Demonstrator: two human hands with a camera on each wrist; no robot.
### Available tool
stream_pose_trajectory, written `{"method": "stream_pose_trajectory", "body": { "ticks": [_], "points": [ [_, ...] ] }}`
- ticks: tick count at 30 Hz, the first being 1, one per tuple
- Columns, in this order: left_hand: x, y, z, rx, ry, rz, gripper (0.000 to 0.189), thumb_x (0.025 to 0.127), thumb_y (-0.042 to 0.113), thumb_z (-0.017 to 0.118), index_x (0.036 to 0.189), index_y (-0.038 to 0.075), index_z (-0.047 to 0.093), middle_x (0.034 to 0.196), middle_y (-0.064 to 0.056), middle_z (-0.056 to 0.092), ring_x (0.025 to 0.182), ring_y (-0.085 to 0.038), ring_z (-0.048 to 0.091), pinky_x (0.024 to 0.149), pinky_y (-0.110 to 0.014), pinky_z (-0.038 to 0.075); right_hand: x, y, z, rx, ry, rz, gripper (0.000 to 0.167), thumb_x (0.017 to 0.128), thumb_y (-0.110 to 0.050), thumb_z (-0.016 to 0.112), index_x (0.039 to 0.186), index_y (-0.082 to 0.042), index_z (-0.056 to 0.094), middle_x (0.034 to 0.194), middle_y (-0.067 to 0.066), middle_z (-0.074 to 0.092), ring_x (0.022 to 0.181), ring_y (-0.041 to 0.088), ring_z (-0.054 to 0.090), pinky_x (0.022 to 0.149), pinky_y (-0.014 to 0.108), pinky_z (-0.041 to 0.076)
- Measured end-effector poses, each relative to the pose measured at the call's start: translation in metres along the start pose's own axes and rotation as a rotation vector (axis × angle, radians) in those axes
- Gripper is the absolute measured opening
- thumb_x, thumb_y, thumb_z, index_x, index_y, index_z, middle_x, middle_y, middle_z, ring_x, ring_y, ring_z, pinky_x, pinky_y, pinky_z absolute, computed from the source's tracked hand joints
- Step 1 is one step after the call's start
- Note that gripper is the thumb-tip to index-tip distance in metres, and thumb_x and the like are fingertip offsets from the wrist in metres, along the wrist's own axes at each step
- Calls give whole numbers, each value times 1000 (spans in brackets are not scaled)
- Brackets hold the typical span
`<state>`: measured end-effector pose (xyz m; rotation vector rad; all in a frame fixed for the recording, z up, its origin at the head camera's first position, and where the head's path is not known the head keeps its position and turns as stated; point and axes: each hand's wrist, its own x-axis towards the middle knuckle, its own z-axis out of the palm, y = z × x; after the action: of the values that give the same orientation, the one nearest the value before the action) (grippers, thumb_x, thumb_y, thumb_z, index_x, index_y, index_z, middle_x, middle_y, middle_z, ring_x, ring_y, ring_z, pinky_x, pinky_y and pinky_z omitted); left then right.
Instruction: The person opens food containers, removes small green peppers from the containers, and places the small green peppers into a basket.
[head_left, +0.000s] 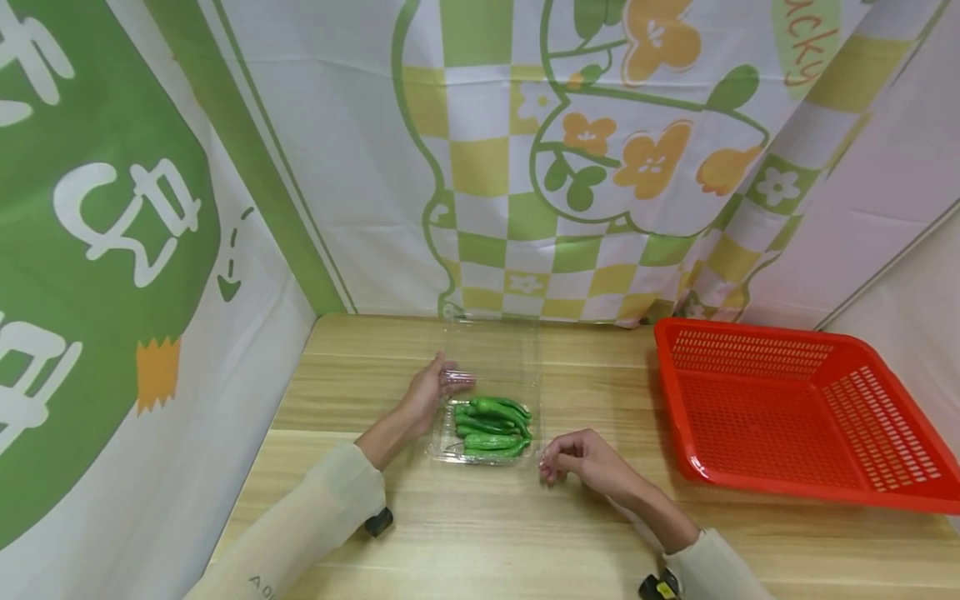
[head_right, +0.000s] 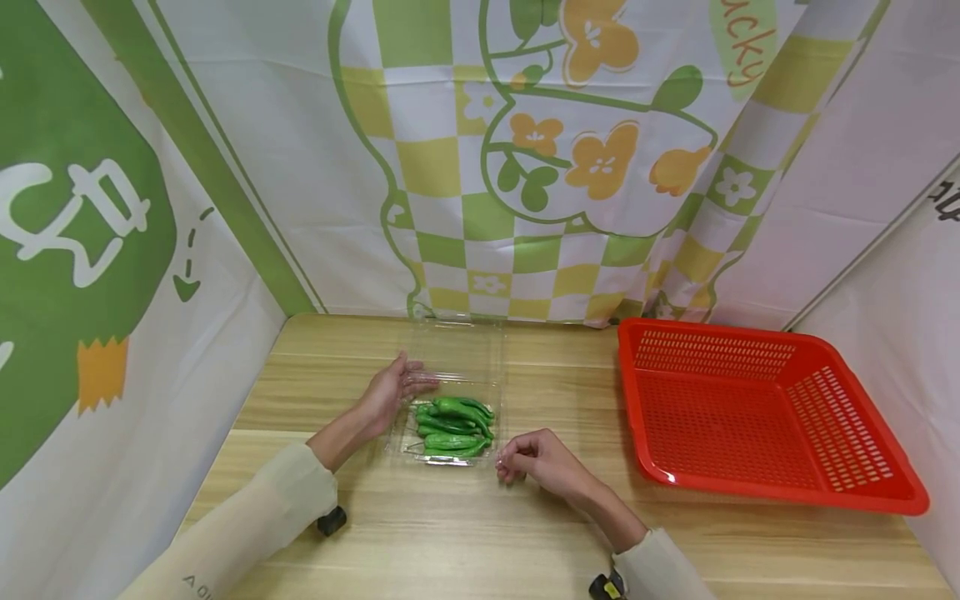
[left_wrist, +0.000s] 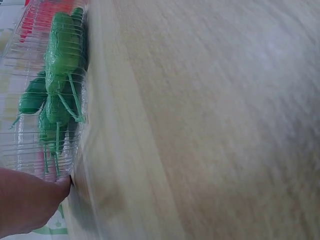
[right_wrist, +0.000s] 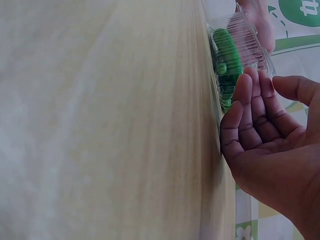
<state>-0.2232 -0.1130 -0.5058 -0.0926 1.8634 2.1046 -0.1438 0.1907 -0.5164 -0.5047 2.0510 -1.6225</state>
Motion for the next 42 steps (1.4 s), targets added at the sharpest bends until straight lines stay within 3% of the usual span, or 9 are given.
{"method": "stream_pose_trajectory", "body": {
  "ticks": [9,16,19,25,33,42],
  "points": [
    [-2,3,1,-7,28,-30,66,118,39,18,155,-14,28,148,-34,54,143,-45,51,133,-56,18,0,1,1,27,-4,-6,20,102,-3,61,92,10,71,94,28,75,82,17,70,73,25,59],
    [-1,3,1,-117,76,-14,58,118,32,23,149,-17,32,155,-35,40,148,-47,38,130,-51,31,0,-1,0,9,-5,4,19,102,-3,62,92,10,71,93,28,75,82,18,70,73,25,59],
    [0,2,0,-140,76,-10,57,118,30,24,149,-17,29,159,-36,35,152,-48,33,131,-51,30,0,-2,-1,1,-8,0,19,102,-3,62,93,11,71,93,28,75,82,18,70,74,25,59],
    [0,1,-1,-127,47,12,57,118,27,22,151,-19,25,159,-38,33,154,-50,29,132,-51,26,-2,-6,-1,-19,-19,-10,20,103,-3,62,95,12,71,95,29,74,83,17,70,74,25,59],
    [-2,-1,-3,-119,69,-1,57,118,28,24,149,-19,30,157,-38,35,155,-49,29,132,-51,24,-3,-6,-3,-11,-9,35,21,104,-8,64,101,11,73,97,27,75,82,18,69,75,25,60],
    [-15,0,-6,-89,58,10,56,118,27,27,154,-16,27,163,-37,31,156,-48,27,133,-54,19,-6,-10,-8,-45,52,87,19,104,-9,64,103,7,73,98,20,75,84,21,69,74,27,60]
  ]
}}
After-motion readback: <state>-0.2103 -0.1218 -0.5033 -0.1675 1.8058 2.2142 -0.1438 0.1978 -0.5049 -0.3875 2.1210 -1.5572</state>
